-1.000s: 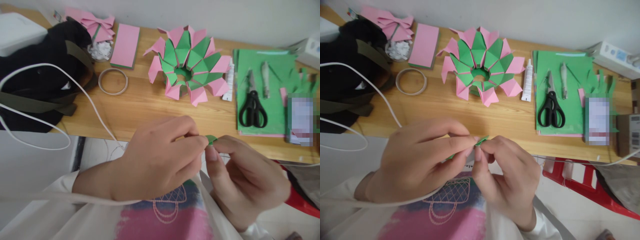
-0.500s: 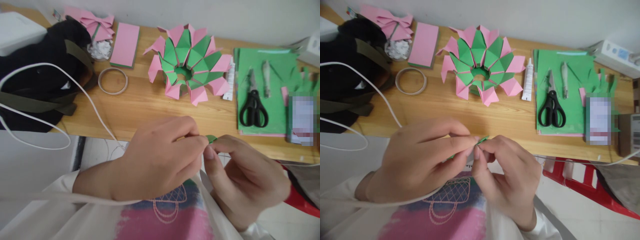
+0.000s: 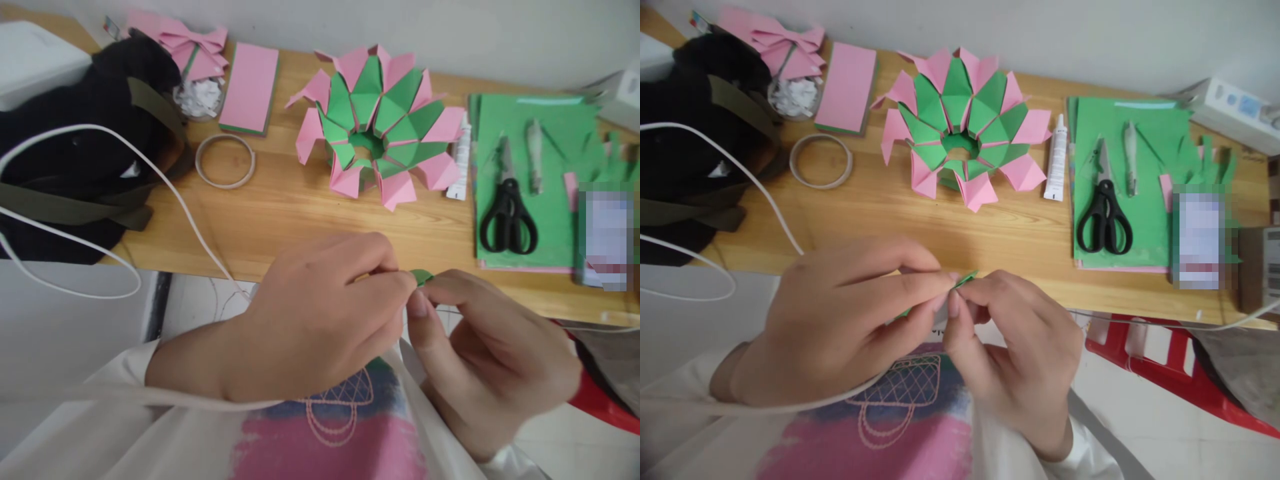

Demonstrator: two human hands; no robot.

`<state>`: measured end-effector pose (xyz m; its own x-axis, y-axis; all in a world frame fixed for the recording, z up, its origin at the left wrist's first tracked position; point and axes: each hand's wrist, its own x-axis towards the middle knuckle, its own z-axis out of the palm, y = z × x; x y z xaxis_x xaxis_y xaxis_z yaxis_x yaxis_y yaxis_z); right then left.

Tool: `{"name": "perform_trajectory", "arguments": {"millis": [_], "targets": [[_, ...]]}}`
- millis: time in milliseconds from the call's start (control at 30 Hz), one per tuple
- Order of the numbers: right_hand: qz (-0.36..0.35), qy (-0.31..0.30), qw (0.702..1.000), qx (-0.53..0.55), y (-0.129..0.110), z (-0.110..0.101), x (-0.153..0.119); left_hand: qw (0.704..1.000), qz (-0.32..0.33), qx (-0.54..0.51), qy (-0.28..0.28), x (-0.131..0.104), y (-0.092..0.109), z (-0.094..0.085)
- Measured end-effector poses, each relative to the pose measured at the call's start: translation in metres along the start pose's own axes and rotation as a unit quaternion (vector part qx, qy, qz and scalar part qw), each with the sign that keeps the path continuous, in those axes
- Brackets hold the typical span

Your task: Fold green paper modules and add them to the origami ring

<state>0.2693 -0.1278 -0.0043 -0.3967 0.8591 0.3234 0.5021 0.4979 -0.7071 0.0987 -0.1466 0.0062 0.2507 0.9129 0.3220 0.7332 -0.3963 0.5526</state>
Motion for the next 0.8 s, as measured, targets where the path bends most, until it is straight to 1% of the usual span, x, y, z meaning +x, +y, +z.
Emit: {"name": "perform_trajectory", "arguments": {"millis": [100, 267, 400, 467, 667, 733, 800], "targets": [[-0.002, 0.005, 1.000, -0.019, -0.003, 0.001, -0.001, 1.000, -0.002, 0.002, -0.008, 0.000, 0.001, 0.000], [0.029, 0.013, 0.999, -0.042, -0.007, 0.002, -0.002, 1.000, -0.014, 0.008, -0.023, 0.000, 0.002, 0.001], [0.005, 0.001, 0.999, -0.051, -0.005, 0.001, -0.002, 1.000, -0.011, 0.003, -0.026, 0.001, 0.002, 0.001], [0.007, 0.006, 0.999, -0.046, -0.004, 0.001, -0.002, 0.999, -0.014, -0.010, -0.027, 0.001, 0.001, 0.001], [0.030, -0.001, 0.999, 0.018, -0.002, 0.001, -0.001, 0.992, -0.050, -0.107, -0.033, 0.004, -0.007, -0.001], [0.051, -0.007, 0.997, 0.062, 0.000, 0.000, 0.000, 0.984, -0.066, -0.157, -0.042, 0.007, -0.014, -0.002], [0.085, -0.015, 0.989, 0.116, 0.003, -0.001, 0.000, 0.969, -0.097, -0.222, -0.040, 0.009, -0.022, -0.003]]}}
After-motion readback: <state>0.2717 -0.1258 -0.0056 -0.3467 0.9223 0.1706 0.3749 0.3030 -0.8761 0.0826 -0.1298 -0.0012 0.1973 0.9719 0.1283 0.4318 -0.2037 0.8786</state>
